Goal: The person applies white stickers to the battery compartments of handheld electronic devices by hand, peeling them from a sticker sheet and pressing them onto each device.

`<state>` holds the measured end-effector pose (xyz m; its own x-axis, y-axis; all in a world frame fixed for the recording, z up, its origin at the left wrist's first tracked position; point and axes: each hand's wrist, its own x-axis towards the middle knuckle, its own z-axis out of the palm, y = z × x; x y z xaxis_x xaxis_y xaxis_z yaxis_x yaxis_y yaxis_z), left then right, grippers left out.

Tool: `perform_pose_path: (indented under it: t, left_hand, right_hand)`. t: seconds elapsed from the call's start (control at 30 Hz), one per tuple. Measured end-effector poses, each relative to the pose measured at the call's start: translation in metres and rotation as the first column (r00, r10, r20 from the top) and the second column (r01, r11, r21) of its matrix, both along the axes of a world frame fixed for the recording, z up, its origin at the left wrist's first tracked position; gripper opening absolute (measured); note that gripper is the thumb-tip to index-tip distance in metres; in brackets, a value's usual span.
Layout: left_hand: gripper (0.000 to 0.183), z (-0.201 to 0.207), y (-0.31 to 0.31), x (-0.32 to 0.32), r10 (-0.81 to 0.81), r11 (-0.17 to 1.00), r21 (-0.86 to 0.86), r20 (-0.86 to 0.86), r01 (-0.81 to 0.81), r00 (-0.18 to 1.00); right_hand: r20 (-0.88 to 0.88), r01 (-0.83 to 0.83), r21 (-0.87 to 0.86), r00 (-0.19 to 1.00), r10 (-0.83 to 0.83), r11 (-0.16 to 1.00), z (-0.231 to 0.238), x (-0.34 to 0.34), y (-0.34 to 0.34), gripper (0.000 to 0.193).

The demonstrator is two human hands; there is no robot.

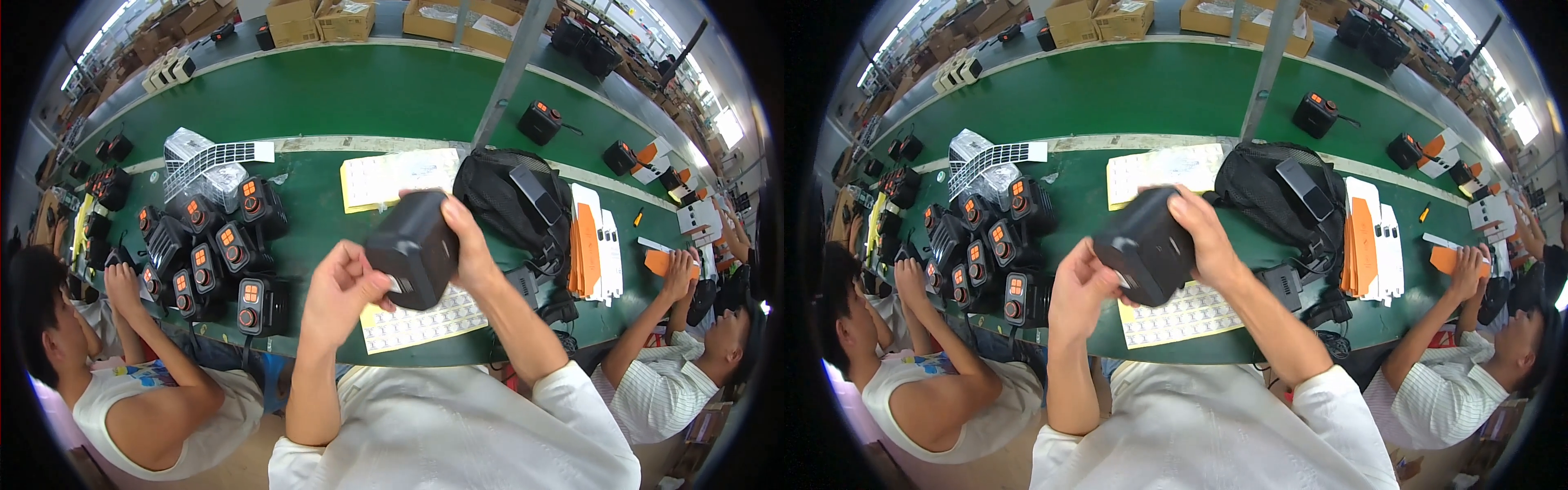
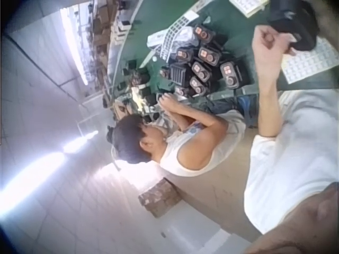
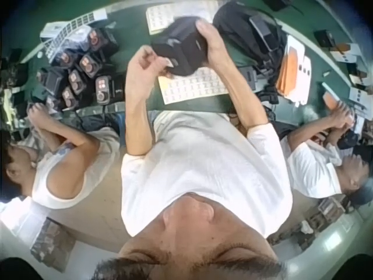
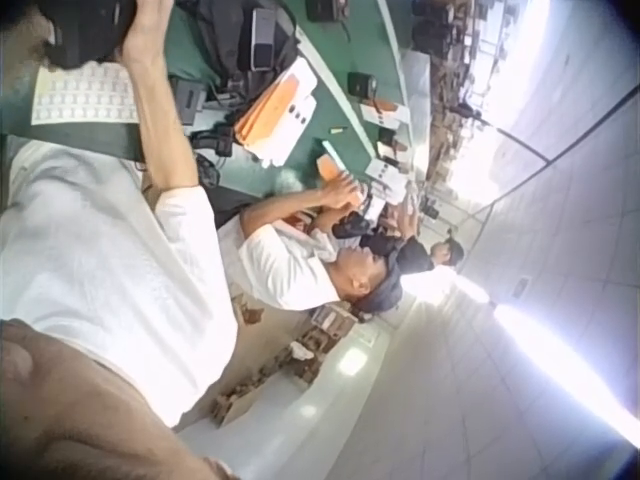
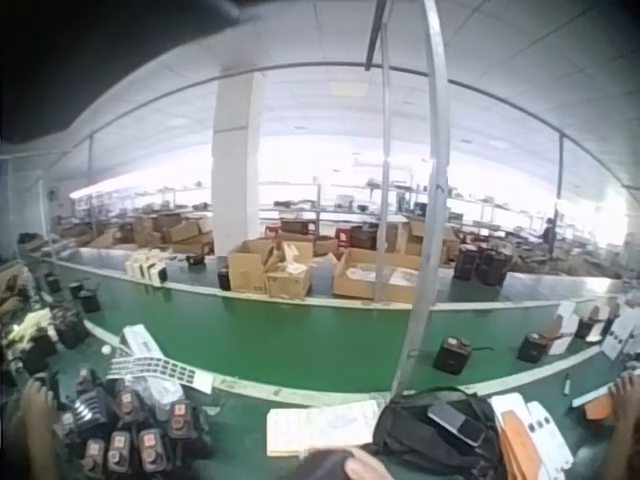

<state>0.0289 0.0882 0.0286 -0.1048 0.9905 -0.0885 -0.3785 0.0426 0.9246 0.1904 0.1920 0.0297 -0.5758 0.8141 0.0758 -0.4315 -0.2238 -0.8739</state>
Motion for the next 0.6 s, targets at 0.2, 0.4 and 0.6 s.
perform_pose_path:
  t: [0.2,0.4,0.6]
  left_hand:
    - [0.016,-0.037,0.007,-0.029,0.308,0.948,0.061,0.06,-0.311,0.949]
    - [0.024,-0.058,-0.028,0.022,0.178,0.982,0.13,-0.887,-0.14,0.425]
    - [0.038,-0.067,-0.051,0.034,0.138,0.987,0.13,-0.986,-0.095,0.089]
  right_hand:
    - [0.452,0.008,0.75,0.724,-0.522,0.661,0.035,-0.044,0.12,0.051]
    - [0.443,-0.378,0.864,0.256,-0.859,0.333,-0.015,-0.064,0.243,0.06]
    - [0.239,-0.541,0.827,0.095,-0.966,0.152,-0.044,-0.069,0.264,0.065]
